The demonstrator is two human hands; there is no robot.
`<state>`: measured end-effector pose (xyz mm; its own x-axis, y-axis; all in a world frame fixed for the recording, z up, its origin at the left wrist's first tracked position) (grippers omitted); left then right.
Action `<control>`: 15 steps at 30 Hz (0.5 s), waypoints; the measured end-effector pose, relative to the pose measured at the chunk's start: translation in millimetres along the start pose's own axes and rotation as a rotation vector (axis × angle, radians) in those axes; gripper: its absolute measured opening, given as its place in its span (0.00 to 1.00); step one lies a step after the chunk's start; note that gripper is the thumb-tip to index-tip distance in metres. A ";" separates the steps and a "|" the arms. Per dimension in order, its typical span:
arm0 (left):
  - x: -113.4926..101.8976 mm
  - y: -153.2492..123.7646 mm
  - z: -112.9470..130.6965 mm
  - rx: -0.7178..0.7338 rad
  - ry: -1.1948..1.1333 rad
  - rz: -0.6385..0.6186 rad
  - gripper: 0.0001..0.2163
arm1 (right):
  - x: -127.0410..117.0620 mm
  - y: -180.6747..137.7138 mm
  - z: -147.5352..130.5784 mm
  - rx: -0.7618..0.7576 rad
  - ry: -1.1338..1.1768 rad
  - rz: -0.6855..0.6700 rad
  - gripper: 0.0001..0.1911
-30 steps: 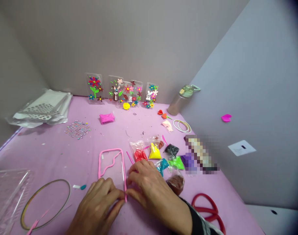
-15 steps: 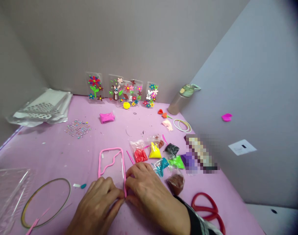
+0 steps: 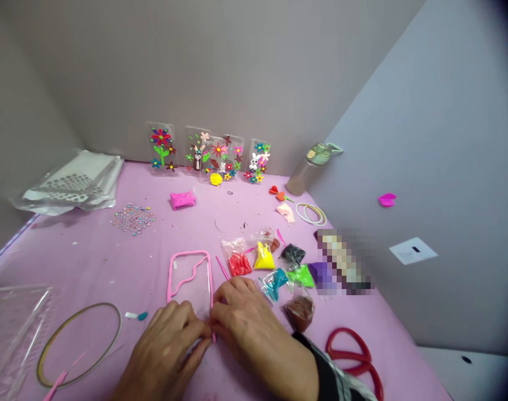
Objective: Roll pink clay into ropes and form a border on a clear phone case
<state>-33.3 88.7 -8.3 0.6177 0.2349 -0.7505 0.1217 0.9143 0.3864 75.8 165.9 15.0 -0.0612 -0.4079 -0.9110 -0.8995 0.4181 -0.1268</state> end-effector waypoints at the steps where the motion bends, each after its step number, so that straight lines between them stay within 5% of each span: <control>1: 0.3 0.2 0.0 -0.001 -0.003 0.000 0.09 | 0.3 0.1 0.2 0.002 0.002 -0.005 0.07; 15: -2.0 2.3 3.3 0.001 0.006 -0.011 0.11 | 3.9 -0.2 3.6 -0.010 0.020 0.026 0.07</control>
<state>-31.8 89.3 -4.1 0.6115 0.2266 -0.7581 0.1296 0.9165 0.3785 77.4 167.1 10.0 -0.0933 -0.4128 -0.9060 -0.9017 0.4209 -0.0989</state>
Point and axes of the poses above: each hand's wrist, its own y-axis towards the middle knuckle, its own x-axis out of the palm, z = x × y, the point moved 6 cm from there along y, towards the middle knuckle, and after that the axes turned 6 degrees about -z, right-handed, at the moved point
